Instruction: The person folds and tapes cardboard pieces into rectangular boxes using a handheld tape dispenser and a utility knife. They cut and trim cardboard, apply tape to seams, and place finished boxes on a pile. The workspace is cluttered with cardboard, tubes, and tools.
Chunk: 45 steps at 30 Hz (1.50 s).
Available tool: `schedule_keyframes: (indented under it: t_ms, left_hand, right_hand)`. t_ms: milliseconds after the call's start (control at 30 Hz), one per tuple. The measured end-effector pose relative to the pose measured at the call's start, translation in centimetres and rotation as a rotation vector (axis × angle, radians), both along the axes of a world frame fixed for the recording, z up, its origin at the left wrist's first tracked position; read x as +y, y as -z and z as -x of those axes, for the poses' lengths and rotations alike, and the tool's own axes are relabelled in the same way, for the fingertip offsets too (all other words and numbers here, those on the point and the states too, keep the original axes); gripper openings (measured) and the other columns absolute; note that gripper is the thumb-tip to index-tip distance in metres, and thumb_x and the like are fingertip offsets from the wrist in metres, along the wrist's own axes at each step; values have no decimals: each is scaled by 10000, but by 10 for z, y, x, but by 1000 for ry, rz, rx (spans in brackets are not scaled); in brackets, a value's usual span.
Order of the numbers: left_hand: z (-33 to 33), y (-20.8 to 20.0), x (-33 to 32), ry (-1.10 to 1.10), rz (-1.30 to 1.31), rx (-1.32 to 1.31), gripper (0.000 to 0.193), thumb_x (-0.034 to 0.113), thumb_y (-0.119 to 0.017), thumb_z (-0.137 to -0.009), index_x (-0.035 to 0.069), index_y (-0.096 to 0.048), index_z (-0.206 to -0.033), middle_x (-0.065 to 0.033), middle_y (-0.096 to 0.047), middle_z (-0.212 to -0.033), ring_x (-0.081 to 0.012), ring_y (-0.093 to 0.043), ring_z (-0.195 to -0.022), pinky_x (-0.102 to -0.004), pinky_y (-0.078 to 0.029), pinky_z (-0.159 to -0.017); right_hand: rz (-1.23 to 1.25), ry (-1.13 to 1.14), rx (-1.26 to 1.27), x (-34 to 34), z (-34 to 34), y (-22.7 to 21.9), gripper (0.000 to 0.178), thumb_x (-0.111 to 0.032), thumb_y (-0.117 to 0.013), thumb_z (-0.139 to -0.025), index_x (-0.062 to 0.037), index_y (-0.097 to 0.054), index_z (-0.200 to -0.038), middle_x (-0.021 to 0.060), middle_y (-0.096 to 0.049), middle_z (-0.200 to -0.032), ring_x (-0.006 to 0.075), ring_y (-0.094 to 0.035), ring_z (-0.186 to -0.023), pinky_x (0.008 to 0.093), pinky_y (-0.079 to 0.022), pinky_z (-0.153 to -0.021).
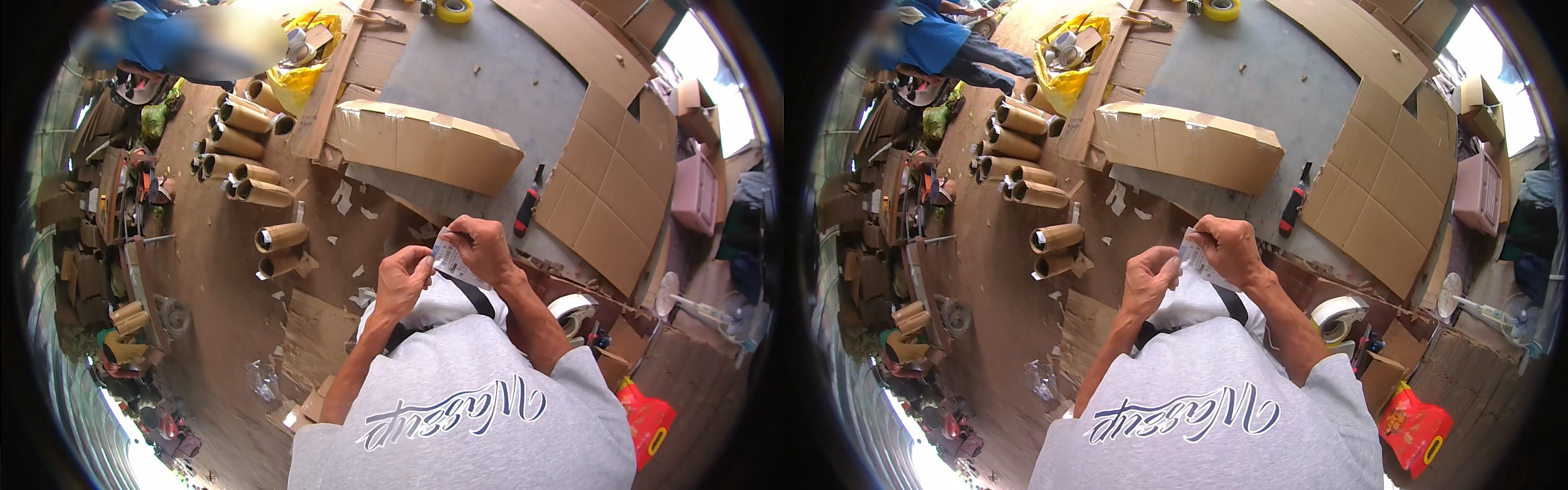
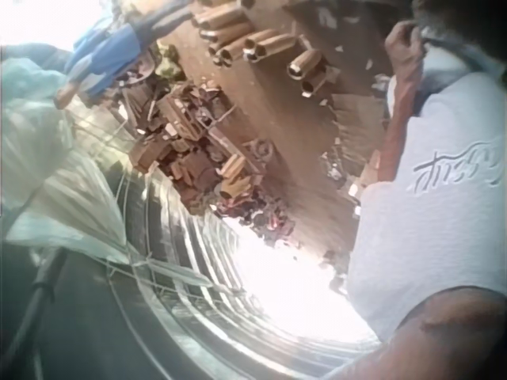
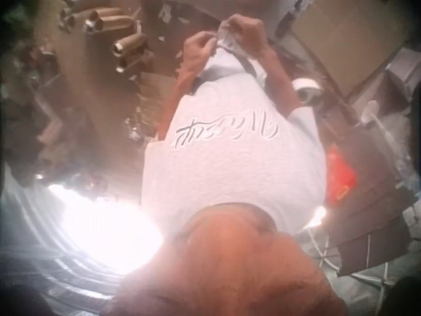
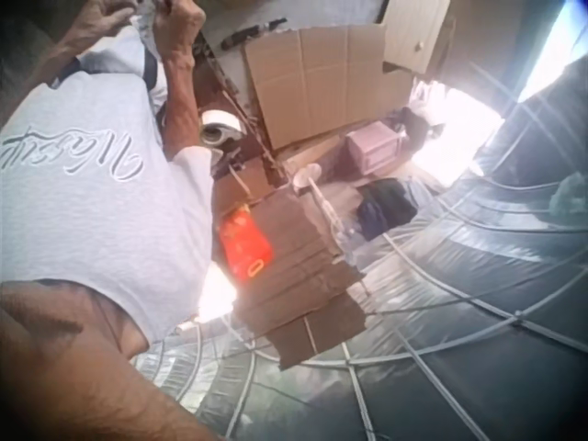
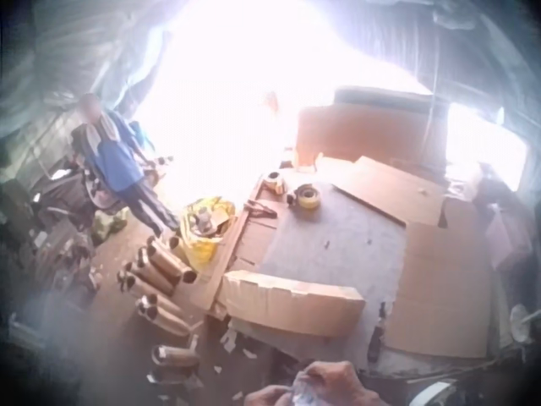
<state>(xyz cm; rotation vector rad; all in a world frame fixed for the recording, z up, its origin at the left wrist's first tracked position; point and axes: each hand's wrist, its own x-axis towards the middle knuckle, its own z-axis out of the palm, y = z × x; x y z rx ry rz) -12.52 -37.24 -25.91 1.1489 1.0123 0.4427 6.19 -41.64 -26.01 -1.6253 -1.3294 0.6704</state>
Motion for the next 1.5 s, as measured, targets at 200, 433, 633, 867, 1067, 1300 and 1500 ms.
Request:
schedule_keyframes:
  t_ms: [200, 433, 633, 867, 1067, 1300, 1500]
  left_hand:
    - [15, 1, 1, -30, 83, -20, 145, 102, -639, -972, -28, -675, -1026, -49, -661, -757, -89, -598, -616, -234, -502, -556]
    - [10, -14, 0, -32, 310, -144, 185, 162, -673, -962, -20, -662, -989, -39, -633, -725, -98, -591, -605, -230, -492, -547]
    - [9, -10, -2, -39, 326, -172, 169, 155, -681, -951, -12, -659, -964, -36, -619, -701, -95, -574, -583, -223, -473, -528]
    - [8, -10, -3, -30, 357, -172, 149, 143, -675, -952, -4, -658, -965, -35, -621, -710, -98, -575, -589, -225, -474, -540]
    - [8, -8, -2, -11, 389, -212, 150, 151, -675, -962, 6, -645, -986, -31, -623, -733, -97, -577, -606, -227, -472, -551]
    - [7, -6, -2, -45, 481, -325, 127, 147, -671, -974, 25, -640, -993, -20, -615, -743, -97, -569, -631, -233, -463, -566]
    - [2, -6, 3, -68, 434, -358, 144, 159, -674, -975, 21, -642, -999, -17, -614, -744, -95, -565, -634, -232, -462, -575]
  right_hand:
    - [61, 50, 163, -3, -10, 8, 123, -65, -750, -864, 10, -654, -848, 129, -665, -723, 201, -628, -616, 313, -500, -573]
    - [137, -33, 283, -6, -14, 6, 135, -91, -738, -906, 18, -669, -870, 72, -656, -688, 78, -560, -620, 270, -482, -559]
    - [115, -34, 276, -10, -11, 8, 126, -84, -732, -907, 17, -667, -868, 78, -660, -691, 82, -560, -618, 276, -479, -554]
    - [123, -43, 267, -11, -15, 12, 131, -81, -730, -908, 19, -659, -862, 75, -644, -680, 80, -555, -616, 275, -479, -552]
    - [127, -40, 278, -12, -15, 12, 128, -84, -728, -912, 15, -664, -864, 68, -650, -685, 77, -559, -619, 268, -488, -557]
    - [145, -40, 377, -11, -10, 20, 124, -93, -732, -912, 16, -672, -919, 62, -678, -758, 75, -591, -678, 259, -511, -611]
    - [93, -21, 410, -9, 3, 20, 188, -150, -745, -921, 17, -662, -937, 33, -681, -808, 78, -615, -733, 258, -529, -670]
